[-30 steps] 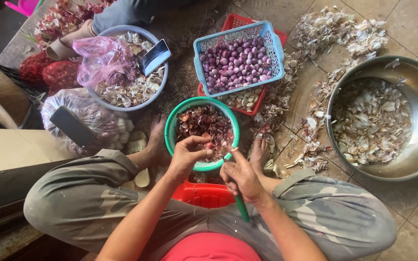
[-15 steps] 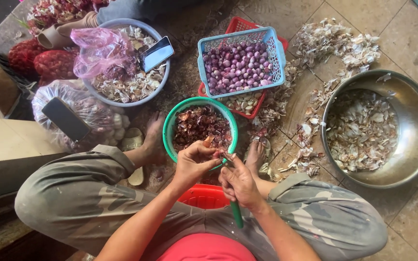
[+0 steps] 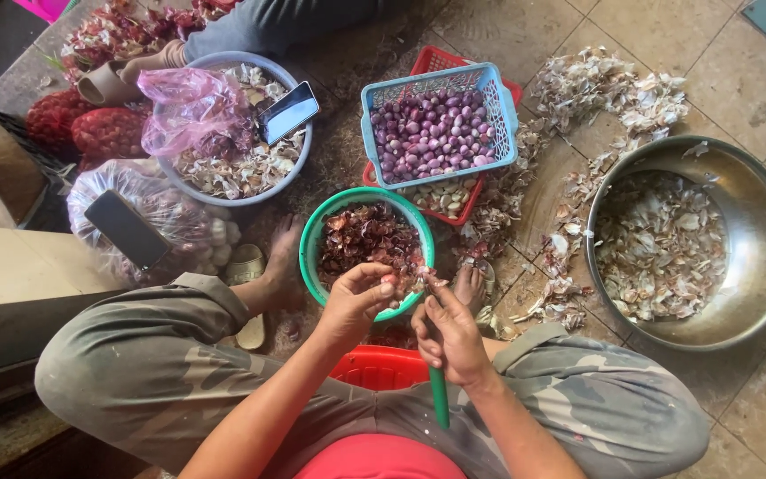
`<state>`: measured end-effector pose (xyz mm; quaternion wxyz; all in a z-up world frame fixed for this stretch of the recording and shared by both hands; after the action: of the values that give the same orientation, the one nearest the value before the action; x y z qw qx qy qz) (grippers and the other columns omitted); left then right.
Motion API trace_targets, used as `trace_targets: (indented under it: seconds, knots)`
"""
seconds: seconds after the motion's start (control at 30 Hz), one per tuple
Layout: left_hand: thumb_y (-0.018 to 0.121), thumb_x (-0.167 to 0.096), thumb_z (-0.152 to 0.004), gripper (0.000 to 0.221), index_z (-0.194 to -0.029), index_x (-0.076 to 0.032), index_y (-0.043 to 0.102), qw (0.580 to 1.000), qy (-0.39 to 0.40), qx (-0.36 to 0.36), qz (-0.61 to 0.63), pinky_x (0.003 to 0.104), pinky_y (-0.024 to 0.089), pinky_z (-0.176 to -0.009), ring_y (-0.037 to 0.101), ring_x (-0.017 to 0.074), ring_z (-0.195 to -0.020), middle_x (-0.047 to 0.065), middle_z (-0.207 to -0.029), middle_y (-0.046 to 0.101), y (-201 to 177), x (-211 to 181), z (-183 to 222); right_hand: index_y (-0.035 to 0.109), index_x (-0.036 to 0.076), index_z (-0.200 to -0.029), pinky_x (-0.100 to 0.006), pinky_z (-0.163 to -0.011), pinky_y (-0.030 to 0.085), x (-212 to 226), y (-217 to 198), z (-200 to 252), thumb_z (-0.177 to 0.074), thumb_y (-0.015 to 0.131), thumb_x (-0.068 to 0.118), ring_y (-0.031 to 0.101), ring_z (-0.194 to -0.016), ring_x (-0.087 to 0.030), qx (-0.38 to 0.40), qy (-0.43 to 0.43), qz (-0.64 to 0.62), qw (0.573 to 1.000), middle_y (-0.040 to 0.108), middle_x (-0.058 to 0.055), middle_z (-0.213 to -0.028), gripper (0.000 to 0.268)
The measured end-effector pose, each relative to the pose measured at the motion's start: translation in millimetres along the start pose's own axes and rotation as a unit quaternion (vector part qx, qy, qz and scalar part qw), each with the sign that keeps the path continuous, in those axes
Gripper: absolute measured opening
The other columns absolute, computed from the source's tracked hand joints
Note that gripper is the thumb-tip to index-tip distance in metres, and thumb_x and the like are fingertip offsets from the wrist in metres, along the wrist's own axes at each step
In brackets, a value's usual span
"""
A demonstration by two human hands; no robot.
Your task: Peeling the outer skin of shallots using a small knife to trim the ends and fingers to remove the dry layers.
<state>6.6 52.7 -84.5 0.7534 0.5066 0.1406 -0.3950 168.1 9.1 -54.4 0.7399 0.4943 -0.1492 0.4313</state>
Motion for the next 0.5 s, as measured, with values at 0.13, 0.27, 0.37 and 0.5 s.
trace_targets:
  seconds: [0.13, 0.27, 0.37, 0.5]
  knots:
    - [0.073, -0.001, -0.092, 0.029, -0.119, 0.005, 0.067, 0.999, -0.024, 0.01, 0.024, 0.036, 0.067, -0.069, 0.077, 0.0294, -0.08, 0.02, -0.097, 0.072, 15.8, -12.2, 7.3, 0.042, 0.012, -0.15, -0.022, -0.023, 0.039, 20.6, 27.8, 9.1, -0.105, 0.047, 0.021, 0.041, -0.033, -0.011, 0.008, -0.006, -0.002, 1.0, 0.049, -0.014, -0.064, 0.046]
    - [0.075, 0.003, -0.088, 0.033, -0.12, 0.008, 0.07, 1.0, 0.01, -0.004, -0.007, 0.036, 0.065, -0.073, 0.077, 0.0282, -0.085, 0.023, -0.104, 0.074, 13.0, -10.4, 6.6, 0.032, 0.01, -0.156, -0.022, -0.025, 0.04, 21.1, 37.5, 14.1, -0.102, 0.054, 0.019, 0.042, -0.034, -0.01, 0.049, -0.023, 0.026, 0.998, 0.051, -0.014, -0.065, 0.059]
    - [0.079, 0.01, -0.081, 0.036, -0.116, 0.01, 0.07, 0.999, 0.029, -0.01, -0.034, 0.036, 0.066, -0.072, 0.077, 0.027, -0.083, 0.021, -0.102, 0.073, 8.3, -4.9, 5.6, 0.031, 0.008, -0.156, -0.024, -0.025, 0.04, 6.4, 31.2, 12.4, -0.101, 0.058, 0.017, 0.042, -0.034, -0.011, 0.067, -0.03, 0.049, 0.996, 0.053, -0.015, -0.065, 0.062]
    - [0.083, 0.011, -0.077, 0.034, -0.11, 0.011, 0.072, 0.995, 0.059, -0.009, -0.085, 0.032, 0.066, -0.067, 0.076, 0.0203, -0.079, 0.017, -0.096, 0.074, 23.4, -16.9, 15.3, 0.032, 0.008, -0.156, -0.024, -0.024, 0.041, -1.4, 27.9, 11.4, -0.102, 0.055, 0.012, 0.043, -0.033, -0.012, 0.067, -0.046, 0.071, 0.994, 0.054, -0.015, -0.062, 0.059]
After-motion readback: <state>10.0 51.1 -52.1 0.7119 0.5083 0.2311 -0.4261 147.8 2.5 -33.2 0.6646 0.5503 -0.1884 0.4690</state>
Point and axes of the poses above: each hand's wrist, its own z-axis away from the middle knuckle, its own y-axis out of the palm, x = y × z, the point moved 6 cm from there along -z, towards the middle knuckle
